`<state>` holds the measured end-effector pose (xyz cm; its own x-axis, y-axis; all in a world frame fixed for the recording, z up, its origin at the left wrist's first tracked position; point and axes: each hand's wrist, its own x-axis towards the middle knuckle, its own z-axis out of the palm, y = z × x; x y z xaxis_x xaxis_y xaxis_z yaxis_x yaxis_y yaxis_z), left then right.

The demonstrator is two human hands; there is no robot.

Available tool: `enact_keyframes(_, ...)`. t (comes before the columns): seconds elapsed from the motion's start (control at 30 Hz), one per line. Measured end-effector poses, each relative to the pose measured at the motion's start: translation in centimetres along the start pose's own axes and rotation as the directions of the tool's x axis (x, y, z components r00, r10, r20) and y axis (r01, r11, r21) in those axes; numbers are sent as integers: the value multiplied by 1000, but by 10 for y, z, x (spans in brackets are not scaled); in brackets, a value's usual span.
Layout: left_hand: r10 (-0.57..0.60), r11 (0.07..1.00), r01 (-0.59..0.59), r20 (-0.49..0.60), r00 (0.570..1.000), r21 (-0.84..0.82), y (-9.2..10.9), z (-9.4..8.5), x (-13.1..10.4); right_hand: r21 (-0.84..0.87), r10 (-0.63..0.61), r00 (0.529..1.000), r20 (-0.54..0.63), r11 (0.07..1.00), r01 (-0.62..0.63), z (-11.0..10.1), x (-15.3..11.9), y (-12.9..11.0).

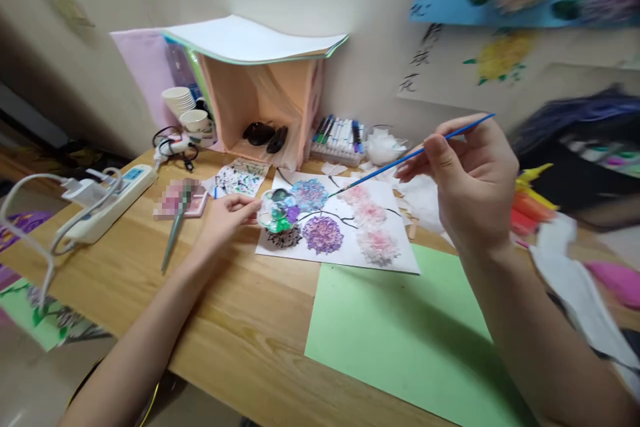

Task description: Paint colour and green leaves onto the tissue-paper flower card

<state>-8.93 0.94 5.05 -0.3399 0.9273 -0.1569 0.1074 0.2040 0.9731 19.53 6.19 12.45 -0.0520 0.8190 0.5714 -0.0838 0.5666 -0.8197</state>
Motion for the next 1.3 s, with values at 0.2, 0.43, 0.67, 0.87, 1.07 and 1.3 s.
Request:
enact_keyframes(0.2,-56,998,57,57,997,-18,13,11,-3,154,322,915,-243,944,-291,-88,-34,18)
enact_keyframes(0.43,9,999,-19,208,978,47,41,53,-14,442,610,733,-301,771,-459,-118,-98,56)
enact_keyframes(0.67,29,1000,-29,177,984,-5,30,73,-4,572,659,705,-263,695,-436,-111,-97,84)
enact_keyframes(0.87,-18,999,23,144,989,-30,24,60,-7,635,707,675,-213,625,-454,-107,-86,95)
enact_keyframes(1.07,5,999,-2,87,996,-35,29,47,-2,659,733,664,-151,575,-485,-107,-91,91)
enact_keyframes(1.3,-6,998,2,-58,998,-65,28,30,15,706,791,609,-58,464,-536,-113,-101,80)
